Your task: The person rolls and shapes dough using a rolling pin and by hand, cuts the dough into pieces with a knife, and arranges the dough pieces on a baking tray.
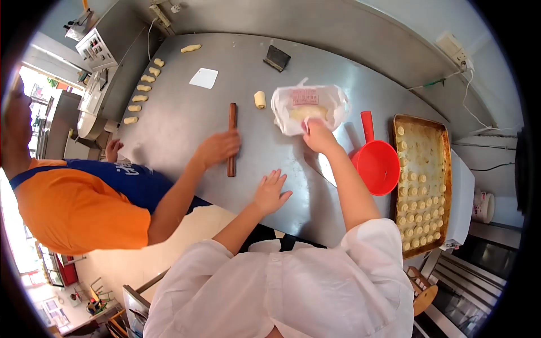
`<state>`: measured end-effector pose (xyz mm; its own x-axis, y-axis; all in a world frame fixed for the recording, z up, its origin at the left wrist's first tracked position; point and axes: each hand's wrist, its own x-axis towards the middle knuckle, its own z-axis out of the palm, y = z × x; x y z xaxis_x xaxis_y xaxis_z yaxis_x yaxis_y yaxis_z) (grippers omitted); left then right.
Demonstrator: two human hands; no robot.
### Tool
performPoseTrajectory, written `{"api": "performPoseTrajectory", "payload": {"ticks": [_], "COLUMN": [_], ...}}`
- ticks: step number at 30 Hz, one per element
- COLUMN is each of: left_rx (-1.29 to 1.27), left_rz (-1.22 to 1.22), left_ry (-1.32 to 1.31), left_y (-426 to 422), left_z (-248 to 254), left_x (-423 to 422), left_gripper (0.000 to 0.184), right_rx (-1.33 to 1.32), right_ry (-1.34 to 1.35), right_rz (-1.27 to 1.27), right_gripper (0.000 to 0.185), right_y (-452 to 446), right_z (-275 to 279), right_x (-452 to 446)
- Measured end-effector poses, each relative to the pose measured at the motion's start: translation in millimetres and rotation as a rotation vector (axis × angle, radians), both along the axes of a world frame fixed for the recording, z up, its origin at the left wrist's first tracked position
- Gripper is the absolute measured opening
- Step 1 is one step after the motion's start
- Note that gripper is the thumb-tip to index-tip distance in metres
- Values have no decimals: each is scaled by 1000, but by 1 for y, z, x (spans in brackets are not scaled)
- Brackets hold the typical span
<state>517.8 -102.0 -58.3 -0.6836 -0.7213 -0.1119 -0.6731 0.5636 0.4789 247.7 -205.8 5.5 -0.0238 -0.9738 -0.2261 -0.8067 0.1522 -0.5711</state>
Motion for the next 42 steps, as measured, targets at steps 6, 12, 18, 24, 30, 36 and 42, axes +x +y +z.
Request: {"api": "performPoseTrajectory", "payload": {"ticks": [6, 12, 18, 24, 30, 36, 42], "left_rx": [77, 582, 358, 838, 707, 317, -93], "left_rz": [206, 738, 632, 698, 542, 590, 343], "left_ry": [305, 775, 742, 897, 662, 499, 288], "left_y": [-13, -99, -170, -205, -207, -163, -88], "left_z": [13, 58, 36, 79, 67, 38, 25], "left_x": [26, -53, -111, -162, -172, -105, 7], "left_gripper": [61, 80, 78, 57, 56, 90, 78], "right_rx": [-350, -237, -133, -328, -209, -733, -636], "right_ry": [-33, 378, -591, -503, 299, 383, 219], "right_rz": [-428, -523, -698, -611, -493, -282, -72], "right_gripper": [60, 57, 47, 37, 57, 60, 47], "right_y": [-11, -48, -63, -63, -38, 2, 91], "right_z": [61, 3, -19, 57, 27, 53, 12], "right_x": [-35, -56, -68, -109, -119, -48, 42]}}
